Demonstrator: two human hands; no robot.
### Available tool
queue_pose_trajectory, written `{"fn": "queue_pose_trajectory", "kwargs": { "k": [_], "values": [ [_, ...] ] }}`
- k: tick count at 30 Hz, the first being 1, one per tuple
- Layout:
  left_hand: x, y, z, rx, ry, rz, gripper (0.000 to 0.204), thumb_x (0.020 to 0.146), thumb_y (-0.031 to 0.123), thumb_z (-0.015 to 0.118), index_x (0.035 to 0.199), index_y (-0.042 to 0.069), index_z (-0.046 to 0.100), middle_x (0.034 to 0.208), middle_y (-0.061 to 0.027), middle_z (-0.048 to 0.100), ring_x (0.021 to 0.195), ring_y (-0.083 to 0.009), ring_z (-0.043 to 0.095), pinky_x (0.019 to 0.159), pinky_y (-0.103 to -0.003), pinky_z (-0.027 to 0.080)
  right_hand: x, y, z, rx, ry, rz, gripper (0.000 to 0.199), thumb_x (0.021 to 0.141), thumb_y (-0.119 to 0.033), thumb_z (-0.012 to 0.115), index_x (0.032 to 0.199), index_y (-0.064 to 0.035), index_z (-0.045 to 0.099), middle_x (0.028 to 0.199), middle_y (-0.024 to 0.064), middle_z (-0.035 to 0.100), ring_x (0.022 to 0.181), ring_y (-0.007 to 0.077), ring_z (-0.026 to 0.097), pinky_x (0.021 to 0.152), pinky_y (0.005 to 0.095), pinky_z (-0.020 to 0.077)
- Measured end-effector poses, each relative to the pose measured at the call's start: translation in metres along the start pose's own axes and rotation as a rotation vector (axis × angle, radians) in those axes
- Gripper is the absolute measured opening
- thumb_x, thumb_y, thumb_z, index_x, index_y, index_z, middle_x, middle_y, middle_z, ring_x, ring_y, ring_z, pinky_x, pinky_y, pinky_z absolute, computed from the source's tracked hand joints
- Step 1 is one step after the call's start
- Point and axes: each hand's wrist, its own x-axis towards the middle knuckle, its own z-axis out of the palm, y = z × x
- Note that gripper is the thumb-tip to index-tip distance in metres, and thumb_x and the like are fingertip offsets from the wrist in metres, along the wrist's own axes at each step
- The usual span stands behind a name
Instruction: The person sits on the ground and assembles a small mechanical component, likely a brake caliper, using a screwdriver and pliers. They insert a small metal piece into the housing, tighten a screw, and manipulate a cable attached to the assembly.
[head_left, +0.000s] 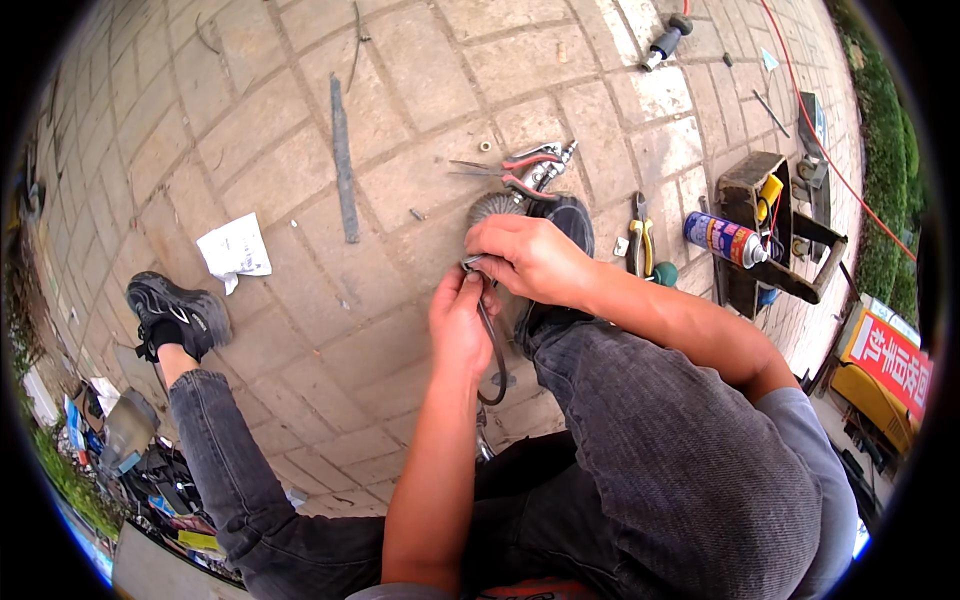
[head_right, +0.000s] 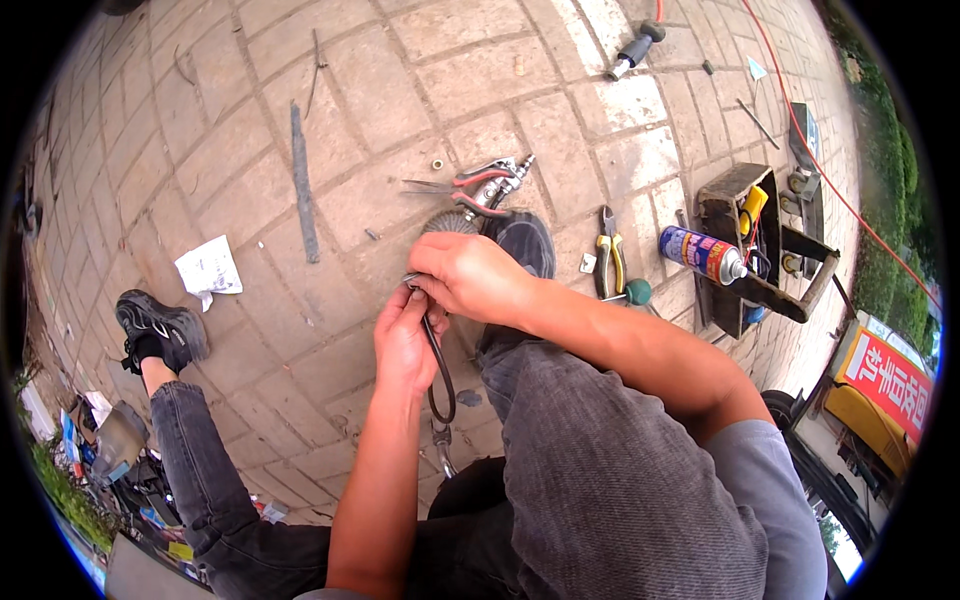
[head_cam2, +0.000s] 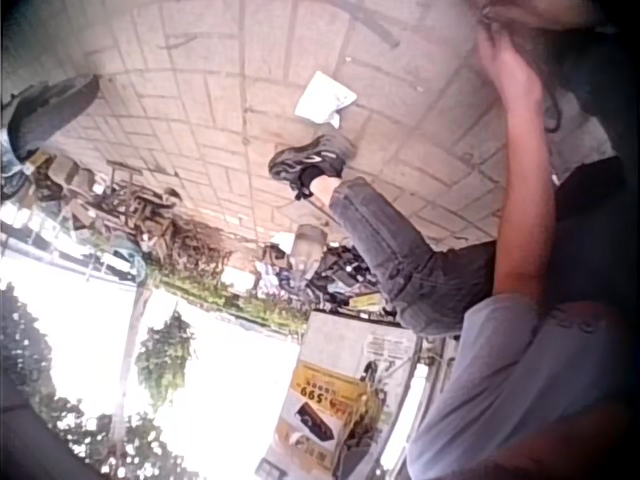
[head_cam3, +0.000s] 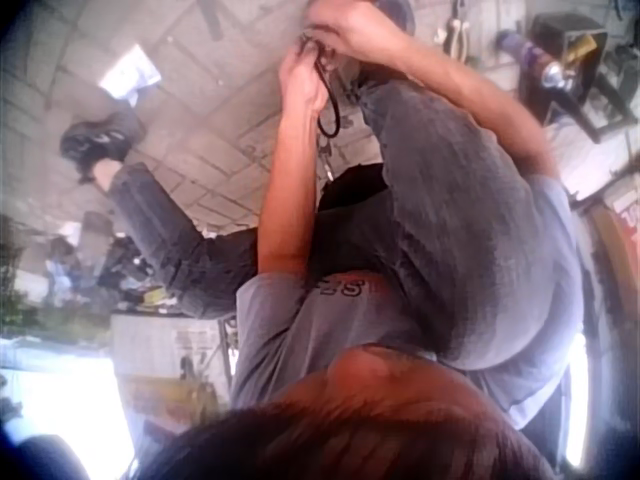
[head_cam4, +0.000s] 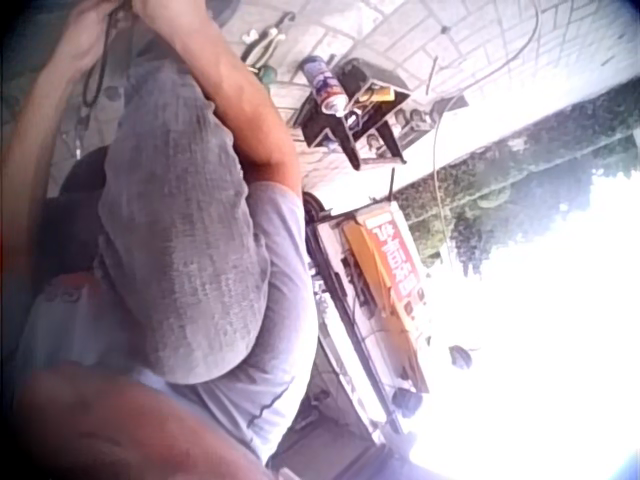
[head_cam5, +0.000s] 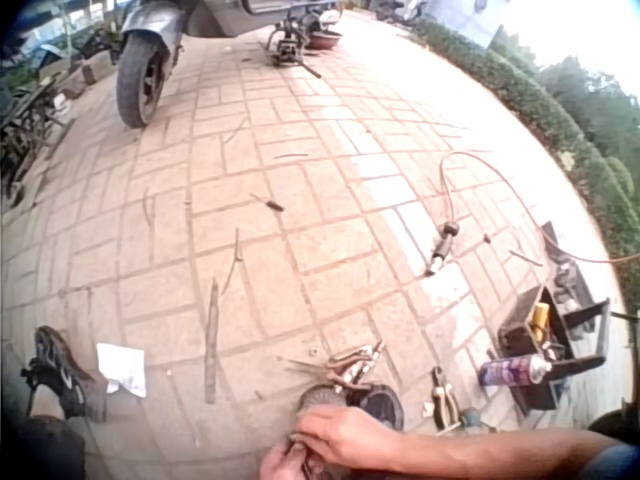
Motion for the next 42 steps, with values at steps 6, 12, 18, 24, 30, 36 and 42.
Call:
{"fn": "queue_pose_trajectory", "kwargs": {
  "k": [6, 12, 18, 24, 30, 36, 42],
  "values": [
    [-0.001, 0.005, -0.01, -0.037, 0.017, 0.008, 0.013, 0.095, 0.005, 0.047, 0.106, 0.002, 0.053, 0.086, -0.0031, 0.053, 0.072, -0.0119, 0.047, 0.064, -0.027, 0.04, 0.016, 0.02, 0.005, -0.09, 0.068, 0.069, 0.013, 0.081, -0.007, 0.064, 0.091, -0.0008, 0.06, 0.081, 0.0155, 0.062, 0.078, 0.0341, 0.062, 0.067, 0.0396, 0.0485],
    [-0.005, 0.012, -0.013, -0.066, -0.002, 0.025, 0.03, 0.094, 0.005, 0.047, 0.124, 0.002, 0.048, 0.09, -0.0047, 0.054, 0.076, -0.0137, 0.049, 0.067, -0.029, 0.041, 0.037, 0.034, 0.013, -0.41, 0.06, 0.073, 0.015, 0.08, -0.009, 0.065, 0.091, -0.0006, 0.061, 0.082, 0.0156, 0.063, 0.079, 0.0376, 0.061, 0.069, 0.043, 0.0482],
    [-0.006, 0.022, -0.007, -0.061, -0.046, 0.17, 0.034, 0.093, 0.005, 0.047, 0.127, 0.004, 0.047, 0.097, -0.0045, 0.056, 0.084, -0.0141, 0.05, 0.073, -0.028, 0.041, 0.017, -0.01, -0.005, 0.15, -0.369, 0.711, 0.022, 0.09, -0.022, 0.06, 0.091, -0.0005, 0.062, 0.084, 0.013, 0.065, 0.074, 0.0213, 0.064, 0.065, 0.0342, 0.05],
    [-0.005, 0.028, -0.011, 0.031, -0.023, 0.27, 0.033, 0.093, 0.007, 0.047, 0.126, 0.004, 0.048, 0.103, -0.0061, 0.056, 0.095, -0.0151, 0.051, 0.085, -0.029, 0.04, -0.014, -0.025, 0.014, 1.085, -0.265, 0.945, 0.027, 0.093, -0.024, 0.059, 0.089, 0.0029, 0.06, 0.077, 0.0088, 0.062, 0.064, 0.0138, 0.06, 0.054, 0.0249, 0.0474],
    [-0.006, 0.04, -0.017, -0.083, -0.089, 0.236, 0.029, 0.095, 0.015, 0.049, 0.121, 0.001, 0.053, 0.102, -0.0072, 0.058, 0.09, -0.0145, 0.052, 0.08, -0.03, 0.041, -0.013, -0.025, 0.014, 0.937, -0.252, 0.871, 0.021, 0.092, -0.019, 0.06, 0.085, 0.0015, 0.059, 0.071, 0.007, 0.059, 0.051, 0.0107, 0.052, 0.045, 0.0254, 0.0417],
    [-0.01, 0.045, -0.017, 0.055, -0.155, 0.243, 0.03, 0.097, 0.024, 0.051, 0.116, 0.002, 0.056, 0.102, -0.0069, 0.06, 0.093, -0.0152, 0.055, 0.083, -0.031, 0.044, -0.003, -0.037, 0.006, 1.371, -0.224, 1.025, 0.023, 0.091, -0.021, 0.061, 0.082, -0.0002, 0.058, 0.069, 0.0052, 0.056, 0.047, 0.01, 0.044, 0.043, 0.0257, 0.0359],
    [-0.008, 0.044, -0.016, -0.039, -0.192, 0.257, 0.029, 0.097, 0.024, 0.051, 0.116, 0.003, 0.056, 0.101, -0.005, 0.06, 0.088, -0.0123, 0.052, 0.079, -0.029, 0.043, -0.005, -0.035, 0.011, 1.283, -0.254, 0.992, 0.022, 0.091, -0.02, 0.062, 0.08, -0.0015, 0.057, 0.068, 0.0063, 0.054, 0.047, 0.0099, 0.043, 0.043, 0.0261, 0.0344]
  ]
}}
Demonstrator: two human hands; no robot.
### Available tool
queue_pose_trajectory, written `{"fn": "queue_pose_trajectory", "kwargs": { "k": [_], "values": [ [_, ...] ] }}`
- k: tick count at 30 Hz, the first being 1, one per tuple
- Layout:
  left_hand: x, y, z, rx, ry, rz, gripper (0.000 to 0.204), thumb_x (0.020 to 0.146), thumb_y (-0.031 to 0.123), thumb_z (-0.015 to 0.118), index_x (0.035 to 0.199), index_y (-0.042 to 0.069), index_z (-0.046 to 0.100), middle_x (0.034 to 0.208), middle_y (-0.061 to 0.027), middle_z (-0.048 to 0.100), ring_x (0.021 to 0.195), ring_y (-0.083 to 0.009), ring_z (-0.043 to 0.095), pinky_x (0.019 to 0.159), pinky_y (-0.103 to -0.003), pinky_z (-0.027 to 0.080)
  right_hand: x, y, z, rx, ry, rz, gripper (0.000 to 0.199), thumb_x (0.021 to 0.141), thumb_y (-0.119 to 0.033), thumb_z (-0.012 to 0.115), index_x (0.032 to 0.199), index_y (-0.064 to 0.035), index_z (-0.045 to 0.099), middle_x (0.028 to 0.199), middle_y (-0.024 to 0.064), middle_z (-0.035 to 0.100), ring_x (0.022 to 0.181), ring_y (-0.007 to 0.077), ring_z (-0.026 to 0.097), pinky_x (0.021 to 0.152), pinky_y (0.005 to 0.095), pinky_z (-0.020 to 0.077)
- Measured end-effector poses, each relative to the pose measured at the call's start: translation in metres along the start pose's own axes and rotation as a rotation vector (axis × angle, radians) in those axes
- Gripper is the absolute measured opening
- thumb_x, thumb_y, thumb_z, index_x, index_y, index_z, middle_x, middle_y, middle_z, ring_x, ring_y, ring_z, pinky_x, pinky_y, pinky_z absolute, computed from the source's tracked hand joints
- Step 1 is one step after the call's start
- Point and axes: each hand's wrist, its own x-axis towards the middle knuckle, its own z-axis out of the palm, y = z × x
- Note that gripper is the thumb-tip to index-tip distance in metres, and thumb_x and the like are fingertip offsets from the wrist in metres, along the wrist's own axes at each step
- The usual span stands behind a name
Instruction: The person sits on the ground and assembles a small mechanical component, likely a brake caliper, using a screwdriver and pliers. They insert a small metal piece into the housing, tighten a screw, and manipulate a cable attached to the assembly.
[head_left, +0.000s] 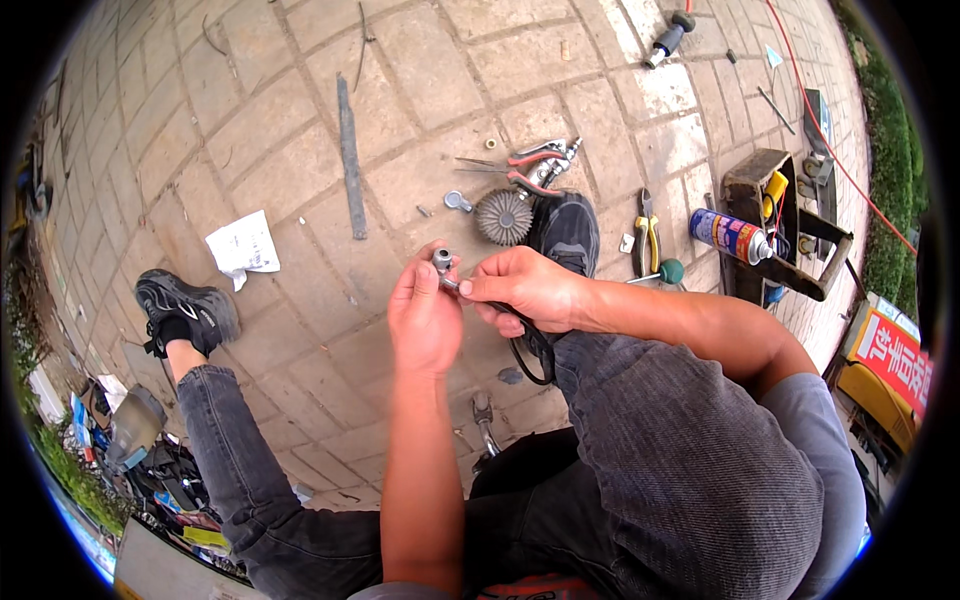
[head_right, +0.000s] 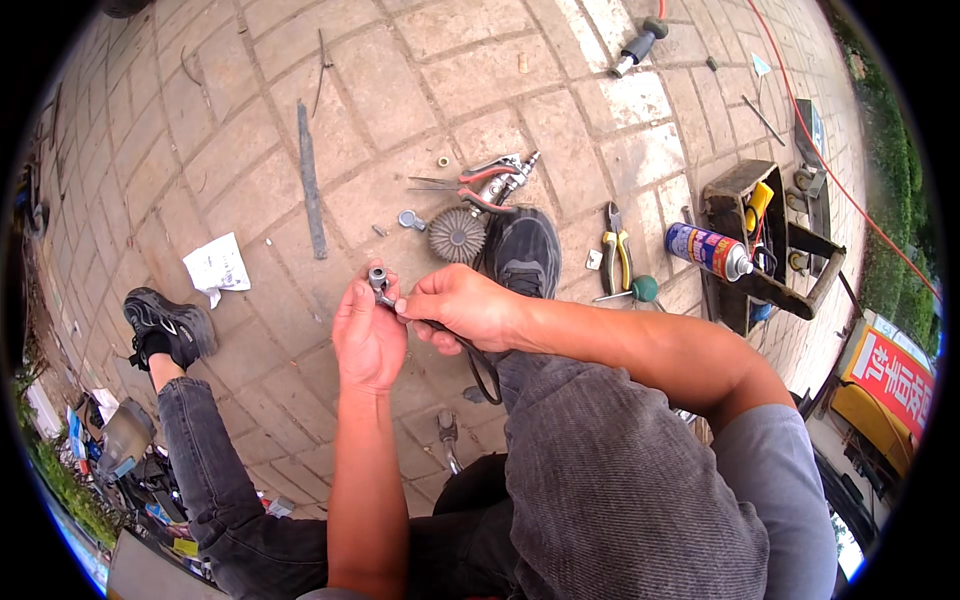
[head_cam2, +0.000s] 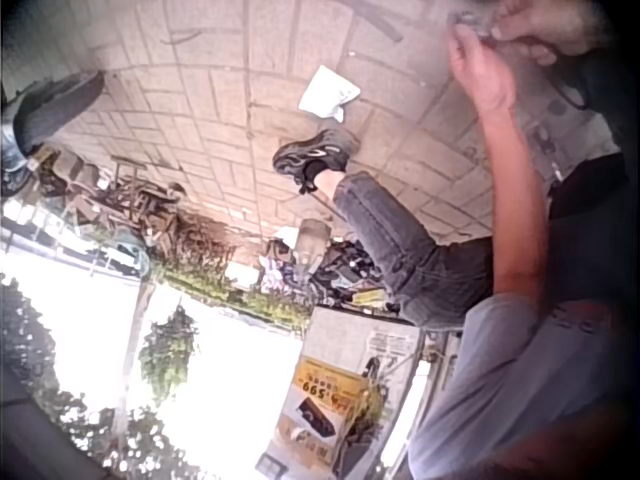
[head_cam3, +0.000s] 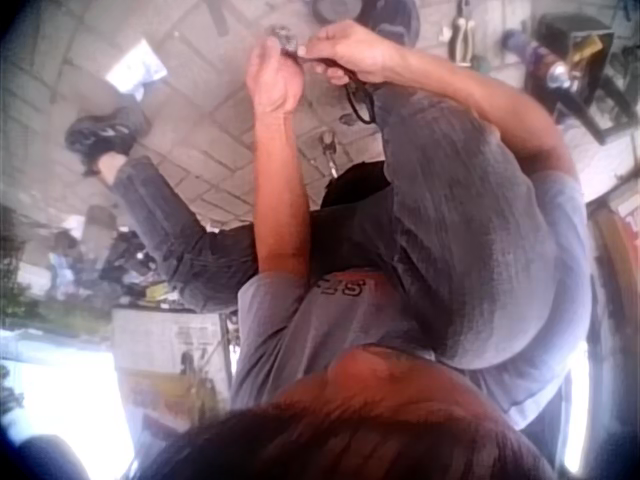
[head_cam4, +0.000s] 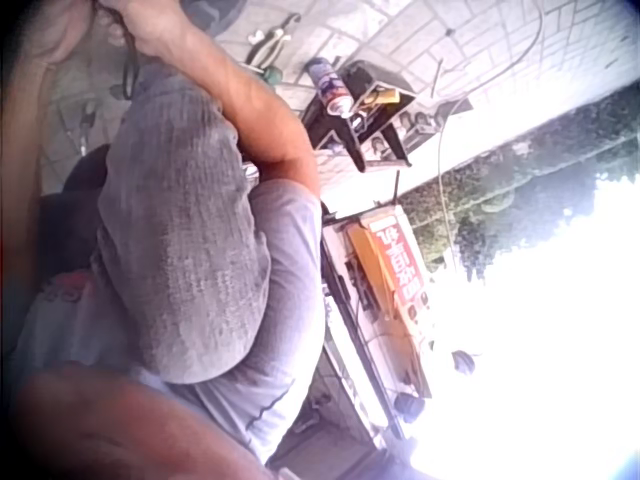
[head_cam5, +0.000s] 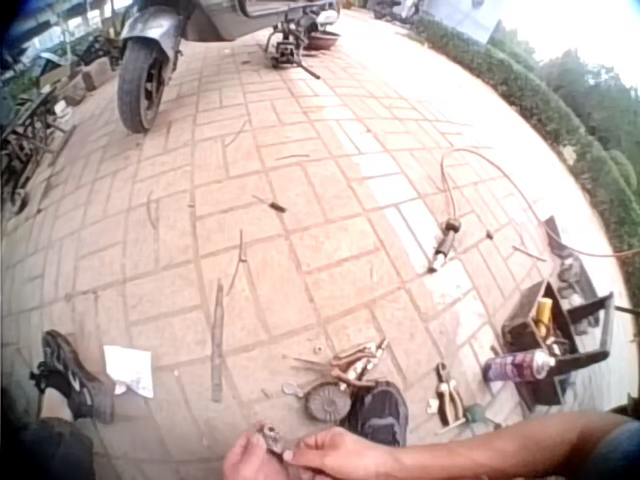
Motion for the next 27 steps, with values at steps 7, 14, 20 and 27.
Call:
{"fn": "queue_pose_trajectory", "kwargs": {
  "k": [7, 14, 20, 27],
  "values": [
    [0.006, 0.007, -0.027, 0.035, 0.371, 0.013, 0.027, 0.094, 0.024, 0.058, 0.112, 0.003, 0.057, 0.098, -0.0048, 0.06, 0.075, -0.0119, 0.049, 0.07, -0.025, 0.041, -0.001, 0.007, -0.004, -0.057, -0.047, -0.057, 0.019, 0.092, -0.019, 0.061, 0.081, -0.004, 0.057, 0.069, 0.0055, 0.058, 0.054, 0.0127, 0.053, 0.048, 0.0241, 0.0402],
    [-0.002, -0.005, -0.076, 1.0, 0.704, 0.213, 0.021, 0.09, 0.018, 0.062, 0.102, 0.0, 0.064, 0.094, -0.0037, 0.061, 0.077, -0.0116, 0.055, 0.075, -0.025, 0.045, -0.002, 0.007, -0.005, -0.085, -0.081, -0.034, 0.018, 0.091, -0.021, 0.062, 0.087, -0.0032, 0.058, 0.078, 0.0065, 0.064, 0.064, 0.0134, 0.061, 0.053, 0.0248, 0.0453],
    [-0.011, 0.007, -0.035, 1.045, 0.604, 0.353, 0.024, 0.089, 0.013, 0.06, 0.106, -0.003, 0.062, 0.099, -0.0041, 0.059, 0.088, -0.0128, 0.053, 0.081, -0.027, 0.043, -0.001, 0.007, -0.009, -0.102, -0.072, -0.03, 0.019, 0.092, -0.02, 0.061, 0.093, -0.0015, 0.06, 0.082, 0.007, 0.063, 0.068, 0.0139, 0.061, 0.06, 0.028, 0.0518],
    [-0.048, 0.025, 0.034, 0.437, 0.188, -0.118, 0.025, 0.093, 0.012, 0.056, 0.113, -0.003, 0.059, 0.107, -0.0064, 0.061, 0.097, -0.0131, 0.055, 0.088, -0.029, 0.043, -0.005, 0.003, -0.002, -0.129, -0.243, -0.108, 0.021, 0.091, -0.022, 0.063, 0.094, -0.0013, 0.061, 0.087, 0.0065, 0.066, 0.077, 0.0125, 0.062, 0.068, 0.0277, 0.051]
  ]
}}
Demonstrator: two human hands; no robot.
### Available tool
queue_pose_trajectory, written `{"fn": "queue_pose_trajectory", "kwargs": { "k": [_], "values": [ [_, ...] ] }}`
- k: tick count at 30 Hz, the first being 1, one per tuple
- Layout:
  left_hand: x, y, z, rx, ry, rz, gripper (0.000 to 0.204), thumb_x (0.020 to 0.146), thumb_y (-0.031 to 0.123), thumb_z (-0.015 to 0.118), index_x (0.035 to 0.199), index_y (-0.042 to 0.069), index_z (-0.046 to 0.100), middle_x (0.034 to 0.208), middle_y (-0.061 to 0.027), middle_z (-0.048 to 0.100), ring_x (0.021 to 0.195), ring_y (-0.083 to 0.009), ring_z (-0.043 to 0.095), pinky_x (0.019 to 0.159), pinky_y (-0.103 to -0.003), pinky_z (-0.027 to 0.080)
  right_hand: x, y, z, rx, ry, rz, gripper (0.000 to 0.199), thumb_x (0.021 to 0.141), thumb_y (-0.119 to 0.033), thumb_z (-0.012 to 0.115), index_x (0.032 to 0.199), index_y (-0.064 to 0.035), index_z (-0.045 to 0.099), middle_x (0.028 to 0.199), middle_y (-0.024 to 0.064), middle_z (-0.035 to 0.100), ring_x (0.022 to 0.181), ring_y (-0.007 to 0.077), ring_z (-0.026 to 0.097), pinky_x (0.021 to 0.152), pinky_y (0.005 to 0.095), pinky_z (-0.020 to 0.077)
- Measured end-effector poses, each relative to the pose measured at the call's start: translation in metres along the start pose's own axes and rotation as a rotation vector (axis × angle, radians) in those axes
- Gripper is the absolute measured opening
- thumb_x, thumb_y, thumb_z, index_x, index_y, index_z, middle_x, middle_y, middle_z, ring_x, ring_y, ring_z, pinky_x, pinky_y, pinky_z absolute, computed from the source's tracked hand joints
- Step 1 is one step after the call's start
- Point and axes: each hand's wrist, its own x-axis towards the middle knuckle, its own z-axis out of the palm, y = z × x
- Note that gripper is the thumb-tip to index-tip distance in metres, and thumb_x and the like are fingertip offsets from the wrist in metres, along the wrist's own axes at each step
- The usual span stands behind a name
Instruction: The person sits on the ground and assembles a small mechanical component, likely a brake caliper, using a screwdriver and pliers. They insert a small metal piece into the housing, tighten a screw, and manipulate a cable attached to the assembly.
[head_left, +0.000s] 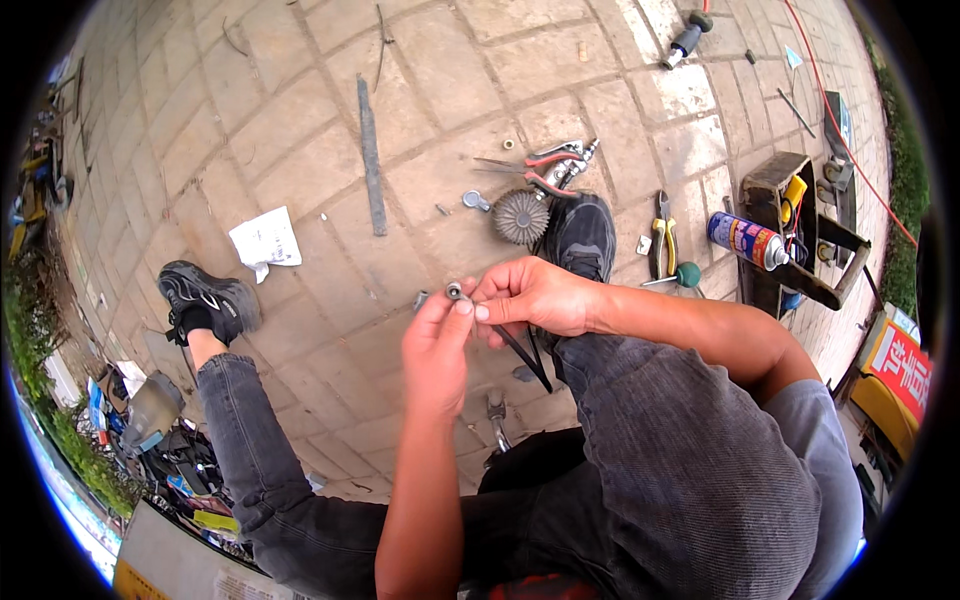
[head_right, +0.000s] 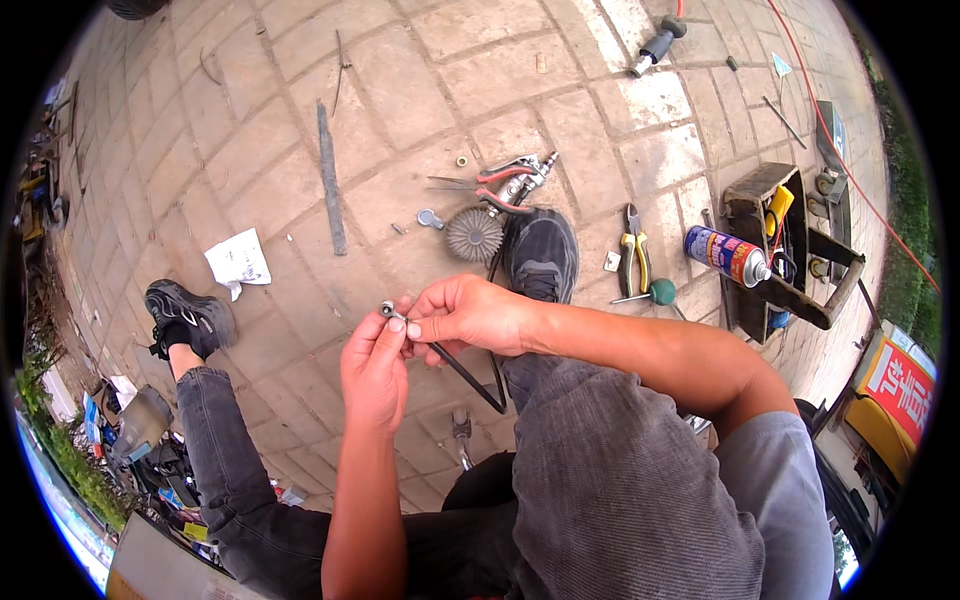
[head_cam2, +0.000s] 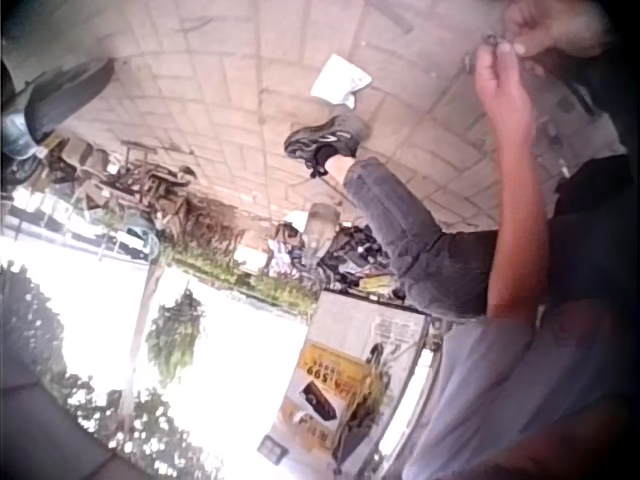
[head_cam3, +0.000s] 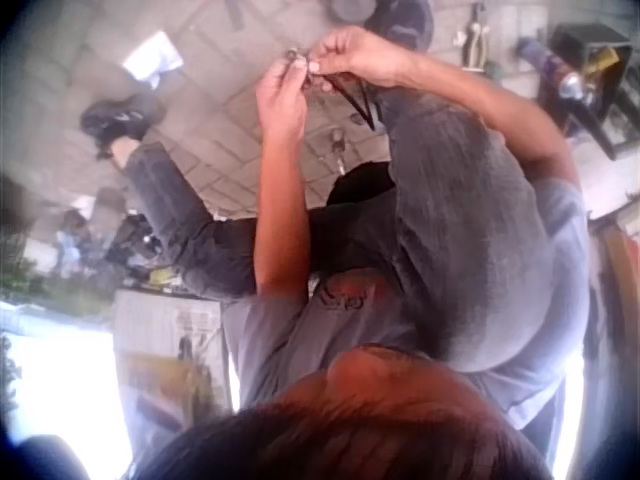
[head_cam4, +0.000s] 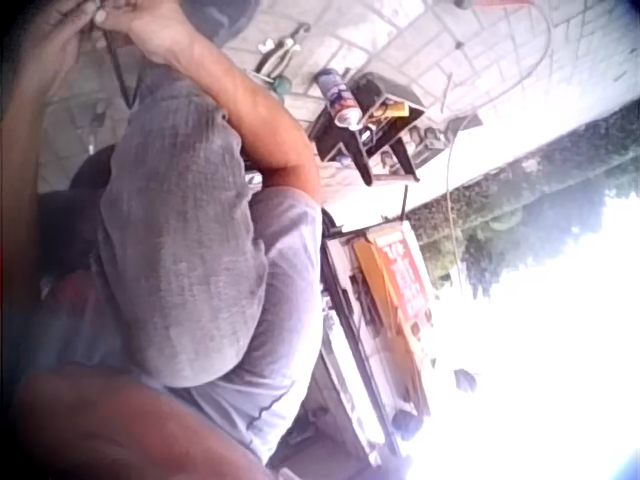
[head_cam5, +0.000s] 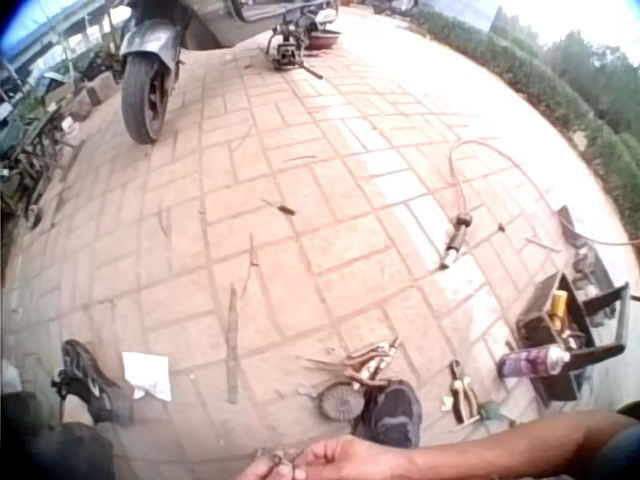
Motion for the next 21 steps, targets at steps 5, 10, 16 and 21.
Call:
{"fn": "queue_pose_trajectory", "kwargs": {
  "k": [5, 10, 16, 21],
  "values": [
    [-0.043, 0.03, -0.002, 0.252, 0.061, 0.085, 0.021, 0.093, 0.012, 0.057, 0.108, -0.001, 0.06, 0.101, -0.0056, 0.063, 0.093, -0.0131, 0.057, 0.085, -0.028, 0.045, -0.002, -0.009, 0.008, -0.24, -0.202, -0.002, 0.024, 0.089, -0.024, 0.065, 0.097, -0.0007, 0.065, 0.084, 0.0032, 0.067, 0.08, 0.0097, 0.06, 0.075, 0.0256, 0.0478],
    [-0.075, 0.057, 0.01, 0.514, 0.176, 0.233, 0.014, 0.09, 0.006, 0.061, 0.102, -0.001, 0.06, 0.096, -0.0045, 0.062, 0.078, -0.0077, 0.052, 0.071, -0.023, 0.043, -0.009, -0.022, -0.001, -0.442, -0.062, -0.137, 0.024, 0.088, -0.021, 0.067, 0.1, -0.0005, 0.066, 0.087, 0.0031, 0.067, 0.082, 0.0096, 0.059, 0.078, 0.0263, 0.0469],
    [-0.075, 0.054, 0.011, 0.544, 0.188, 0.372, 0.011, 0.084, 0.002, 0.066, 0.093, 0.0, 0.06, 0.087, -0.0024, 0.059, 0.071, -0.0086, 0.05, 0.064, -0.023, 0.041, -0.009, -0.035, -0.033, -1.044, 0.449, -0.346, 0.019, 0.082, -0.017, 0.065, 0.094, -0.001, 0.065, 0.084, 0.0155, 0.066, 0.079, 0.0269, 0.064, 0.072, 0.0354, 0.0495],
    [-0.094, 0.066, 0.017, 0.889, 0.0, 0.635, 0.016, 0.083, -0.004, 0.063, 0.098, -0.001, 0.058, 0.091, -0.0075, 0.06, 0.076, -0.0115, 0.055, 0.065, -0.022, 0.043, 0.008, -0.053, -0.08, -1.297, 0.846, -0.592, 0.012, 0.082, -0.012, 0.06, 0.089, -0.0019, 0.063, 0.089, 0.015, 0.063, 0.084, 0.0351, 0.061, 0.073, 0.0418, 0.049]
  ]
}}
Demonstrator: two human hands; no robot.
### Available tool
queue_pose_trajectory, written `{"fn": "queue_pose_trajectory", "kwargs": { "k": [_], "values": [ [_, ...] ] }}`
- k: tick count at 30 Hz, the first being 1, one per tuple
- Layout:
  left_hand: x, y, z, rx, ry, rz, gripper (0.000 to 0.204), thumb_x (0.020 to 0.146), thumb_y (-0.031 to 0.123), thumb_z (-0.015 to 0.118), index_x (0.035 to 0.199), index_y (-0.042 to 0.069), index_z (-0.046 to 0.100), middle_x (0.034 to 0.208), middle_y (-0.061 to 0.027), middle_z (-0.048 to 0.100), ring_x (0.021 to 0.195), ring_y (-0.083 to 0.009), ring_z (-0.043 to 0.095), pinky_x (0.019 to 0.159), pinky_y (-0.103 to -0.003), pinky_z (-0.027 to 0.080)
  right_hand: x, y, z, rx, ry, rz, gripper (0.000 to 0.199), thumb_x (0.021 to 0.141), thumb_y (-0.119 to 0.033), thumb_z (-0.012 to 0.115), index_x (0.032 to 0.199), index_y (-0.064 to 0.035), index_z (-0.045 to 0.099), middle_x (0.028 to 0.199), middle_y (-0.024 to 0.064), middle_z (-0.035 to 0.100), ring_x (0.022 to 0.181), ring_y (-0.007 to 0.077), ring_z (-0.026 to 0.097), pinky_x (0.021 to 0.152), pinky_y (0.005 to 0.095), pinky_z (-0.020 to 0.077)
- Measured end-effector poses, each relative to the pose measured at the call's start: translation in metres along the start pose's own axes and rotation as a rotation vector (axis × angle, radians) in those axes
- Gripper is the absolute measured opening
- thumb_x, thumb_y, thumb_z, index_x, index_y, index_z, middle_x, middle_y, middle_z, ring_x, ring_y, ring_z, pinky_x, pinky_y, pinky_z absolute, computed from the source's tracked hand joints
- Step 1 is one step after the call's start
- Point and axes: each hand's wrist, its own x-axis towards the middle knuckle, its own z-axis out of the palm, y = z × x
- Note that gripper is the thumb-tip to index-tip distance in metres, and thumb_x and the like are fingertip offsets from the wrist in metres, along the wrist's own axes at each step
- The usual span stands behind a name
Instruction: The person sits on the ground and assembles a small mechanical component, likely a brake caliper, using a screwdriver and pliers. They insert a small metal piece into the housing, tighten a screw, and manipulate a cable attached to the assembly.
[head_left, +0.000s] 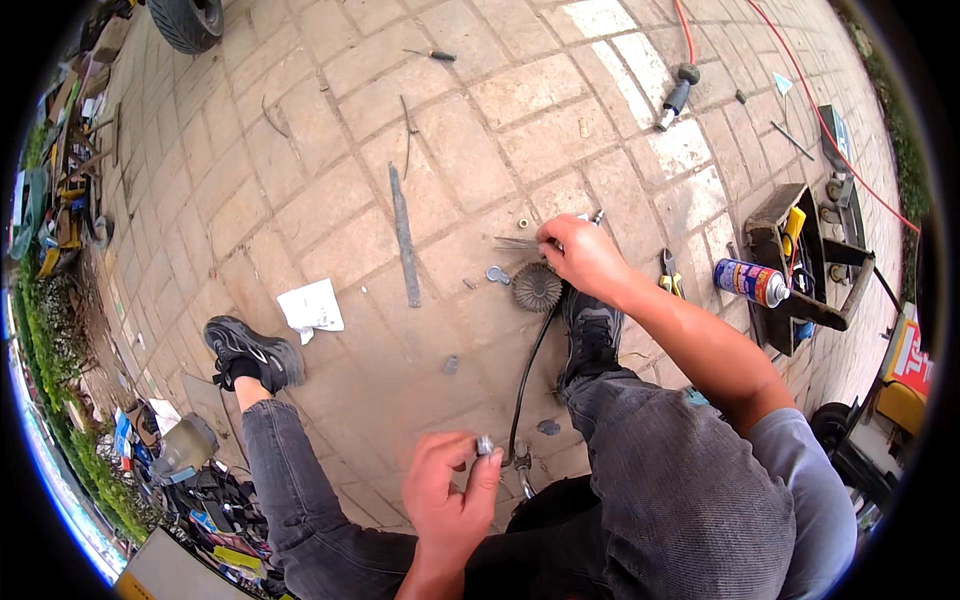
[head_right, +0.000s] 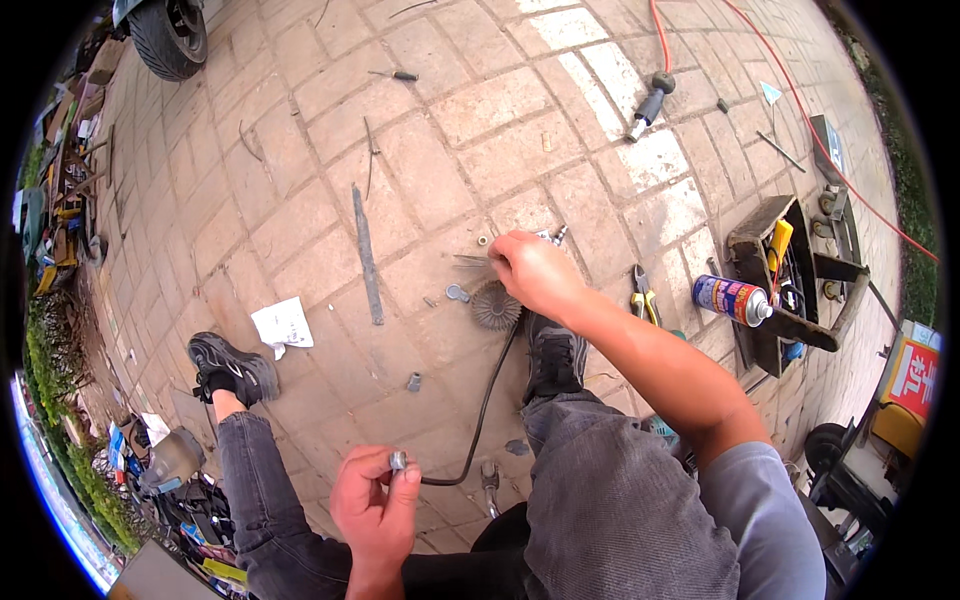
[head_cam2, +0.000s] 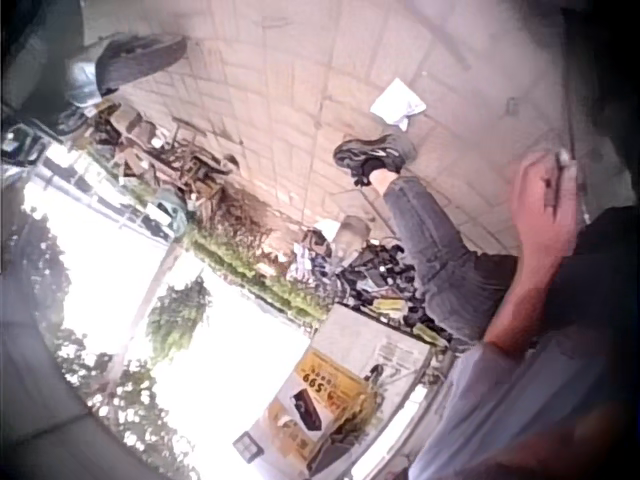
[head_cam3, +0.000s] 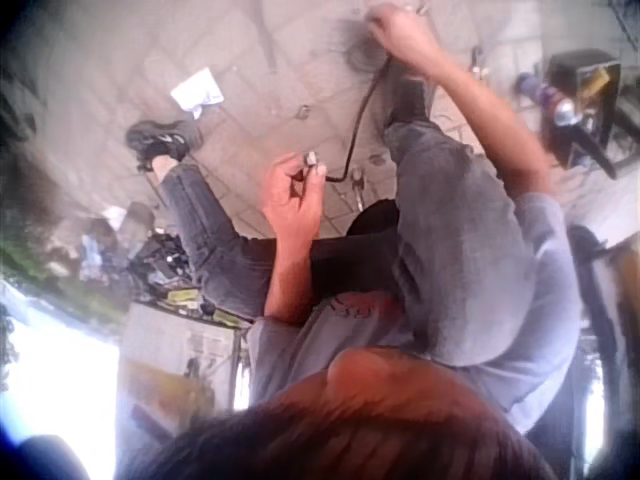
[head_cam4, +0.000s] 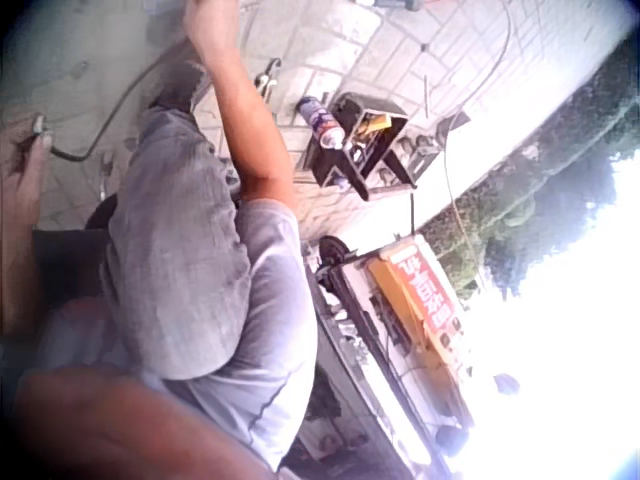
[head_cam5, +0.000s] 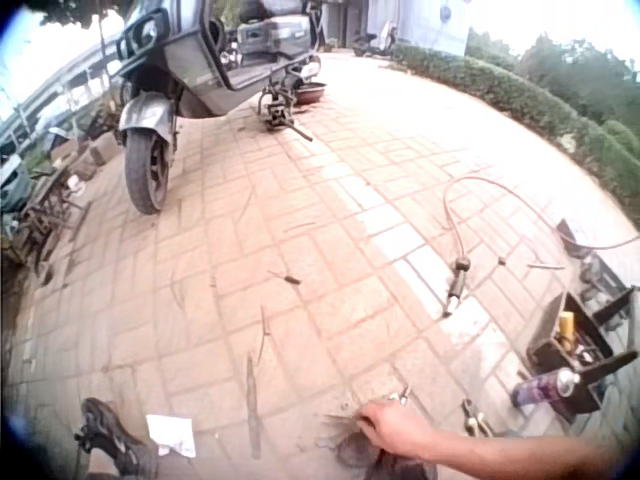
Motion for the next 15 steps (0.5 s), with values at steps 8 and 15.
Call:
{"fn": "queue_pose_trajectory", "kwargs": {
  "k": [8, 15],
  "values": [
    [-0.01, 0.074, -0.015, 0.072, -0.087, 0.354, 0.031, 0.072, -0.003, 0.07, 0.102, -0.001, 0.063, 0.083, -0.0126, 0.063, 0.068, -0.0269, 0.058, 0.059, -0.036, 0.045, 0.027, 0.02, 0.02, -0.169, 0.058, -0.102, 0.014, 0.078, -0.007, 0.056, 0.09, -0.0053, 0.063, 0.086, 0.0129, 0.06, 0.085, 0.0346, 0.06, 0.074, 0.043, 0.0501],
    [-0.015, 0.04, -0.009, -0.111, -0.222, 0.22, 0.027, 0.075, -0.006, 0.067, 0.1, 0.003, 0.064, 0.084, -0.0084, 0.063, 0.068, -0.0202, 0.056, 0.057, -0.028, 0.043, 0.049, 0.031, 0.038, -0.466, -0.089, -0.14, 0.014, 0.075, -0.005, 0.055, 0.087, -0.0061, 0.061, 0.091, 0.0121, 0.06, 0.09, 0.0317, 0.061, 0.074, 0.043, 0.0506]
  ]
}}
